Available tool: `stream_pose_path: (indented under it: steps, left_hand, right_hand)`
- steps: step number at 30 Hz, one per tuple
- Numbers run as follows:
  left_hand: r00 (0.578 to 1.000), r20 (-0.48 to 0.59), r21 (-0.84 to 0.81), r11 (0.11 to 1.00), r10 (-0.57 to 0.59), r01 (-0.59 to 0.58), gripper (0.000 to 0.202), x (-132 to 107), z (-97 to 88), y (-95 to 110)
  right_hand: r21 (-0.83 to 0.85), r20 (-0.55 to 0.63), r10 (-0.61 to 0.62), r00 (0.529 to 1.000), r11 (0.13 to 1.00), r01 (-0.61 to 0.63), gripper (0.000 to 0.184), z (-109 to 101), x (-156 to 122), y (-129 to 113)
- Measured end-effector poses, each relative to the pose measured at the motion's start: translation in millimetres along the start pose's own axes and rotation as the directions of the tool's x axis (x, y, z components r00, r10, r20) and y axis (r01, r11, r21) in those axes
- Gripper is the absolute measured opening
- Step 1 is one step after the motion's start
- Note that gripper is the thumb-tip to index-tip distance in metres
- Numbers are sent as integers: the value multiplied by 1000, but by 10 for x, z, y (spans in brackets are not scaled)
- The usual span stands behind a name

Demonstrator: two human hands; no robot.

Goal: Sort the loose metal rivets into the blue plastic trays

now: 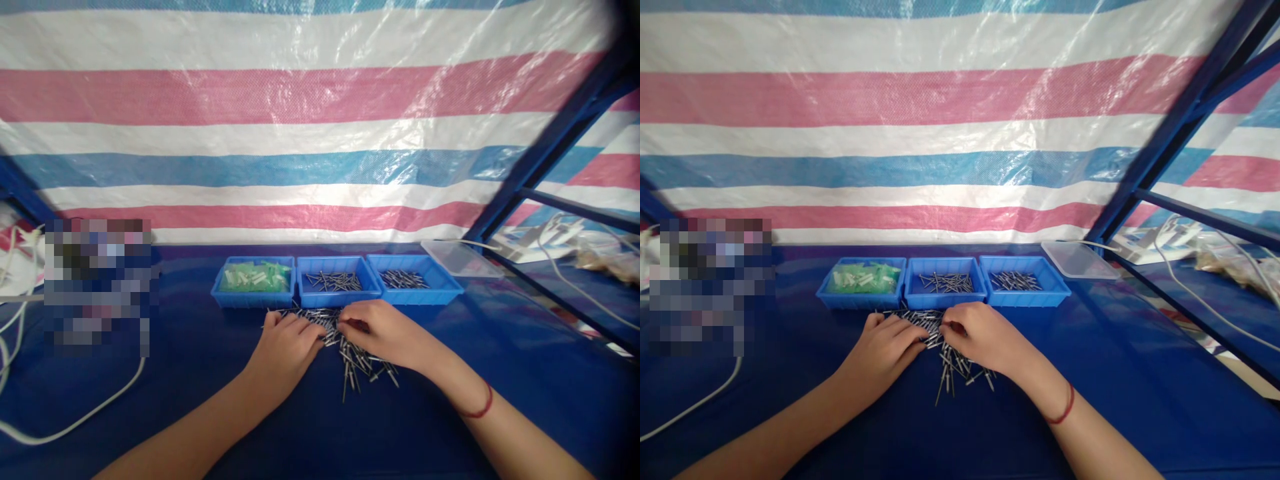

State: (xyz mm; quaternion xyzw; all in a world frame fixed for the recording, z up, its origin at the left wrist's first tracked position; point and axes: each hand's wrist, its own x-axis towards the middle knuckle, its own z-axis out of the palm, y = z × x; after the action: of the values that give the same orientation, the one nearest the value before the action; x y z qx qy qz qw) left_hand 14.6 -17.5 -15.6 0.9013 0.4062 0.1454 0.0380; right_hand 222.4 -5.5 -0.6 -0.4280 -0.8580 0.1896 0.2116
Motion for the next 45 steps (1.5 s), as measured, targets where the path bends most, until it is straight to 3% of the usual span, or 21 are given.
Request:
stream_pose_path:
  steps: [5,10,13,16,20,26,37,45]
  left_hand:
    - [1000,-5,-22,1000,2,-2,17,-5,16,-35]
    - [999,-47,-223,975,13,-23,22,6,17,-35]
    - [980,-167,-389,920,-110,37,20,27,26,-55]
    - [919,-288,-506,857,-271,94,27,54,27,-98]
    - [902,-277,-592,798,-331,111,17,67,13,-128]
    - [913,-254,-647,758,-319,84,12,43,-10,-91]
    - [916,-241,-668,739,-322,85,9,53,-31,-83]
    - [927,-263,-639,768,-268,41,8,79,-53,-91]
  right_hand:
    - [26,-8,-39,999,999,39,8,49,0,-9]
    - [-5,-20,-80,997,997,80,13,119,2,-44]
    - [18,-78,-49,996,999,50,18,139,16,-63]
    - [124,-150,-15,989,992,34,22,131,35,-92]
    - [251,-174,15,985,967,30,27,122,50,-146]
    - [292,-152,23,988,956,23,30,158,66,-179]
    - [363,-185,24,982,931,45,19,201,60,-192]
    - [363,-284,79,956,931,31,12,209,61,-146]
